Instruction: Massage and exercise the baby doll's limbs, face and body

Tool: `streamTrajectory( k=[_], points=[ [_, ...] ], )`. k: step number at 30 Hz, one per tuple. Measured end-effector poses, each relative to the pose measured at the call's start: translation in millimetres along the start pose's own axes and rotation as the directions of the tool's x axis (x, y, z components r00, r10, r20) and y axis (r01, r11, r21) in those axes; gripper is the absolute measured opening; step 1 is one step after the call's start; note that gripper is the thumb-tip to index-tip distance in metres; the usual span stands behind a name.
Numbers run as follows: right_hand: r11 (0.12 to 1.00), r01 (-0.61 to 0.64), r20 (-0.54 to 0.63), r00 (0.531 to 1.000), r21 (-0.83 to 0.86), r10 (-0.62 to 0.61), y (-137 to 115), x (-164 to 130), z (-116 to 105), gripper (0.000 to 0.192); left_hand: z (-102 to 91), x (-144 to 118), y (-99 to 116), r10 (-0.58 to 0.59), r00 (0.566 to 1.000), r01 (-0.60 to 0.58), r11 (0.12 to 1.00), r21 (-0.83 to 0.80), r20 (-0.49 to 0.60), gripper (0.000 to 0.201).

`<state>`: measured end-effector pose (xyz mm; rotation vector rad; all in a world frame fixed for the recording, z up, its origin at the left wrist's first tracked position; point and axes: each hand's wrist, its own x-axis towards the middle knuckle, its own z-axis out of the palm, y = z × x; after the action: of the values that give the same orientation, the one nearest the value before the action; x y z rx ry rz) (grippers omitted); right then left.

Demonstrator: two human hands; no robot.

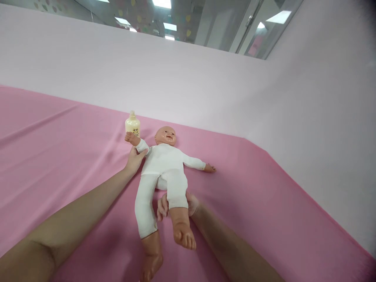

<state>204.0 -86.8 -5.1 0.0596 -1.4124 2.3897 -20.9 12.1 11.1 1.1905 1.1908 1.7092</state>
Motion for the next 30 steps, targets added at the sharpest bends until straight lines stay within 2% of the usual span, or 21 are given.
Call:
streamTrajectory(
  k=[2,4,6,8,10,13,16,18,23,27,30],
  points=[
    [0.992,0.107,-0.060,0.993,0.069,-0.103,1.1,2.0,-0.9,0.076,1.9,-4.2,2.9,0.004,0.998,-0.007,0.999,0.051,0.065,0.052],
    [0.978,0.173,-0.197,0.969,0.112,-0.149,0.8,3.0,-2.7,0.073,3.5,-7.8,4.9,0.042,0.989,-0.057,0.993,0.100,0.140,0.052],
    [0.976,0.172,-0.305,0.944,0.131,-0.125,-1.6,3.4,-4.4,0.070,4.0,-10.2,6.1,0.139,0.965,-0.176,0.972,0.155,0.223,0.048],
    [0.981,0.129,-0.371,0.926,0.145,-0.066,-5.5,3.8,-4.4,0.066,3.0,-11.2,7.2,0.248,0.920,-0.319,0.924,0.211,0.304,0.042],
    [0.979,0.103,-0.409,0.912,0.174,-0.023,-9.5,4.8,-2.4,0.062,0.9,-11.3,8.1,0.319,0.873,-0.425,0.869,0.253,0.370,0.036],
    [0.968,0.123,-0.456,0.890,0.217,-0.011,-13.9,7.2,2.3,0.060,-2.4,-10.3,8.7,0.382,0.819,-0.524,0.803,0.285,0.429,0.033],
    [0.965,0.131,-0.472,0.882,0.225,-0.010,-16.8,9.0,5.7,0.062,-4.3,-8.6,8.6,0.413,0.764,-0.597,0.745,0.299,0.496,0.033],
    [0.967,0.129,-0.466,0.885,0.219,-0.012,-18.5,9.5,6.4,0.064,-4.8,-7.7,8.7,0.408,0.746,-0.615,0.726,0.308,0.527,0.032],
    [0.962,0.130,-0.415,0.910,0.240,-0.019,-19.7,8.8,1.7,0.067,-4.9,-7.8,6.9,0.395,0.759,-0.601,0.730,0.325,0.518,0.033],
    [0.972,0.117,-0.261,0.963,0.202,-0.062,-13.5,7.0,-2.9,0.067,-4.1,-7.3,-0.7,0.394,0.831,-0.538,0.751,0.383,0.394,0.033],
    [0.979,0.070,-0.174,0.984,0.192,-0.036,-5.4,4.1,-2.8,0.070,-3.1,-4.8,-6.7,0.382,0.885,-0.464,0.775,0.430,0.265,0.039]
  ],
)
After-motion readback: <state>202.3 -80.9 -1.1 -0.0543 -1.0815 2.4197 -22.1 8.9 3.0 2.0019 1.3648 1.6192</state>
